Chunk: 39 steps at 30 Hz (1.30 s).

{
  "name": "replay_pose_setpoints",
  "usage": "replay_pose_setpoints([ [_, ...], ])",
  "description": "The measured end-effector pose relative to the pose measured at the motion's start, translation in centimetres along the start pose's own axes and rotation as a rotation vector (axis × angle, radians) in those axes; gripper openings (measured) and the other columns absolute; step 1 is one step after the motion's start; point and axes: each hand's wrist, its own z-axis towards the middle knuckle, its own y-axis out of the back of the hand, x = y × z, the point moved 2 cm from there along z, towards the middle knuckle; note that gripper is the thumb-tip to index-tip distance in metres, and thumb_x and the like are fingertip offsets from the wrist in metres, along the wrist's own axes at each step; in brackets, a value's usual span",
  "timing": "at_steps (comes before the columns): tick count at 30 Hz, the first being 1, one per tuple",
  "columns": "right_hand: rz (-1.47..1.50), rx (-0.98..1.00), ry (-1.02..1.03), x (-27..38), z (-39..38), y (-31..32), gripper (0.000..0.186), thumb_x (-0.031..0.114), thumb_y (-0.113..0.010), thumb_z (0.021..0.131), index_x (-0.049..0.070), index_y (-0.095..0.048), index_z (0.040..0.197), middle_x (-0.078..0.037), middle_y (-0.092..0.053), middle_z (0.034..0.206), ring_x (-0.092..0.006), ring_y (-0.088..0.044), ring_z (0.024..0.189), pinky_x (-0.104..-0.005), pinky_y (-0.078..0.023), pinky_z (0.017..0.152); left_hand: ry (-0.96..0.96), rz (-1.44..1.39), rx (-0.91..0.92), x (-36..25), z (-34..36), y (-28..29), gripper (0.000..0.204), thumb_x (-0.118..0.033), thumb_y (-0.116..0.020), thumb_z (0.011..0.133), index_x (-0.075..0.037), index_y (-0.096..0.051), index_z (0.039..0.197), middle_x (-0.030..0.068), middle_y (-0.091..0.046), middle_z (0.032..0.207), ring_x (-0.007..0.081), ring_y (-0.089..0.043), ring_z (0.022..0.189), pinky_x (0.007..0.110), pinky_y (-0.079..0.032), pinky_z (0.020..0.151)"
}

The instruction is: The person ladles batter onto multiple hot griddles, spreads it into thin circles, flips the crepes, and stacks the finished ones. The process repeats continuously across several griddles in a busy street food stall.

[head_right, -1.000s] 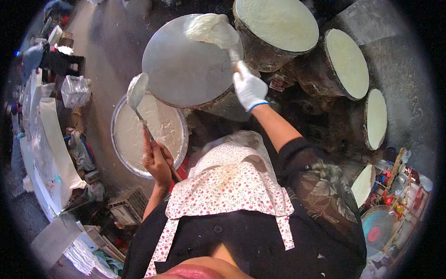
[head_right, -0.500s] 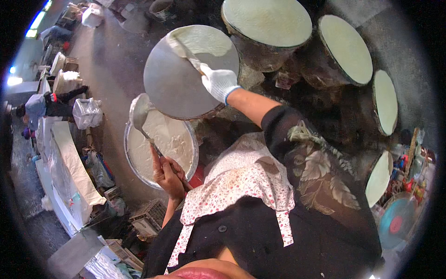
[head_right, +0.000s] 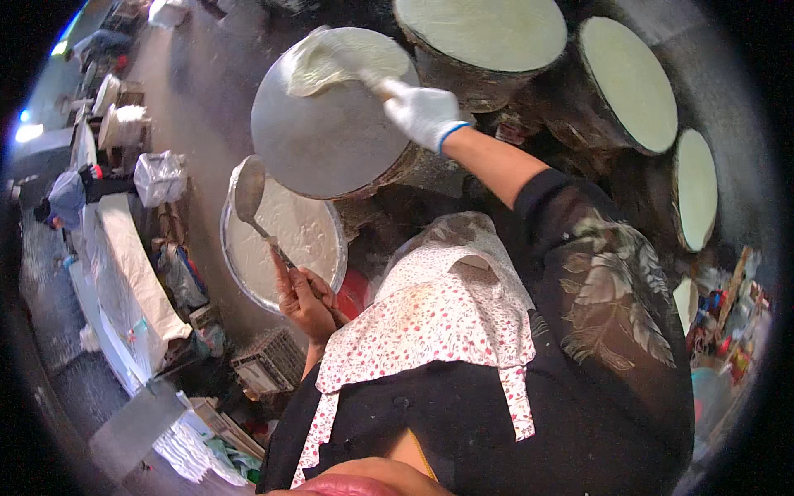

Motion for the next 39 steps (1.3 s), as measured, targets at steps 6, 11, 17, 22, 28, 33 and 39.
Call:
replay_pose_setpoints([
  [6,0.012,0.083,0.295,0.6,1.6,-1.9,0.042,0.033,-0.058,0.101,0.030,-0.064,0.143,-0.014,-0.076,0.087,-0.0341,-0.074,0.074,-0.0475,-0.059,0.068,-0.001,0.045,-0.052,0.0,-1.5,-1.6,0.056,-0.004,-0.043,0.114,-0.015,-0.034,0.168,-0.0008,-0.050,0.069,0.0036,-0.040,0.050,0.020,-0.036,0.043],
  [11,0.046,0.037,0.143,-1.4,2.9,1.6,0.044,0.036,-0.059,0.102,0.026,-0.065,0.145,-0.012,-0.079,0.107,-0.0290,-0.077,0.081,-0.0398,-0.061,0.080,-0.026,0.117,-0.076,0.1,-2.4,-2.9,0.056,-0.005,-0.041,0.115,-0.016,-0.032,0.169,-0.0013,-0.049,0.070,0.0035,-0.040,0.050,0.019,-0.036,0.043],
  [17,0.066,0.268,0.388,0.3,3.9,-0.7,0.041,0.033,-0.058,0.101,0.031,-0.065,0.141,-0.012,-0.076,0.086,-0.0355,-0.075,0.075,-0.0476,-0.059,0.069,0.033,0.083,-0.170,0.7,-3.5,-4.8,0.055,-0.006,-0.040,0.115,-0.014,-0.032,0.169,-0.0013,-0.051,0.074,0.0037,-0.040,0.049,0.020,-0.036,0.042],
  [22,0.173,0.074,0.183,-3.0,5.3,1.1,0.036,0.035,-0.059,0.102,0.025,-0.073,0.133,-0.007,-0.080,0.112,-0.0245,-0.079,0.082,-0.0404,-0.063,0.074,0.022,0.056,-0.200,0.9,-4.5,-6.3,0.055,-0.005,-0.040,0.115,-0.013,-0.032,0.169,-0.0009,-0.051,0.073,0.0037,-0.041,0.049,0.020,-0.037,0.041],
  [28,0.237,0.444,0.262,-1.2,5.7,-0.4,0.044,0.038,-0.059,0.100,0.029,-0.068,0.142,-0.007,-0.078,0.125,-0.0274,-0.076,0.107,-0.0393,-0.058,0.096,0.080,0.103,-0.246,0.7,-4.8,-7.9,0.056,-0.001,-0.038,0.113,-0.010,-0.033,0.168,-0.0004,-0.050,0.072,0.0036,-0.041,0.049,0.020,-0.037,0.042],
  [33,0.528,0.300,0.109,-3.2,7.4,1.6,0.040,0.032,-0.062,0.098,0.021,-0.075,0.134,-0.010,-0.078,0.123,-0.0223,-0.075,0.107,-0.0350,-0.058,0.096,0.051,0.079,-0.246,1.0,-4.8,-8.7,0.055,-0.003,-0.039,0.115,-0.014,-0.034,0.168,-0.0010,-0.049,0.073,0.0040,-0.042,0.050,0.020,-0.039,0.043],
  [39,0.443,0.569,0.315,-1.1,6.9,0.4,0.042,0.037,-0.063,0.100,0.025,-0.071,0.139,-0.010,-0.075,0.132,-0.0300,-0.073,0.116,-0.0356,-0.054,0.101,0.099,0.075,-0.300,1.4,-5.0,-9.3,0.055,-0.004,-0.040,0.115,-0.016,-0.034,0.168,-0.0016,-0.049,0.074,0.0038,-0.041,0.051,0.020,-0.039,0.044],
])
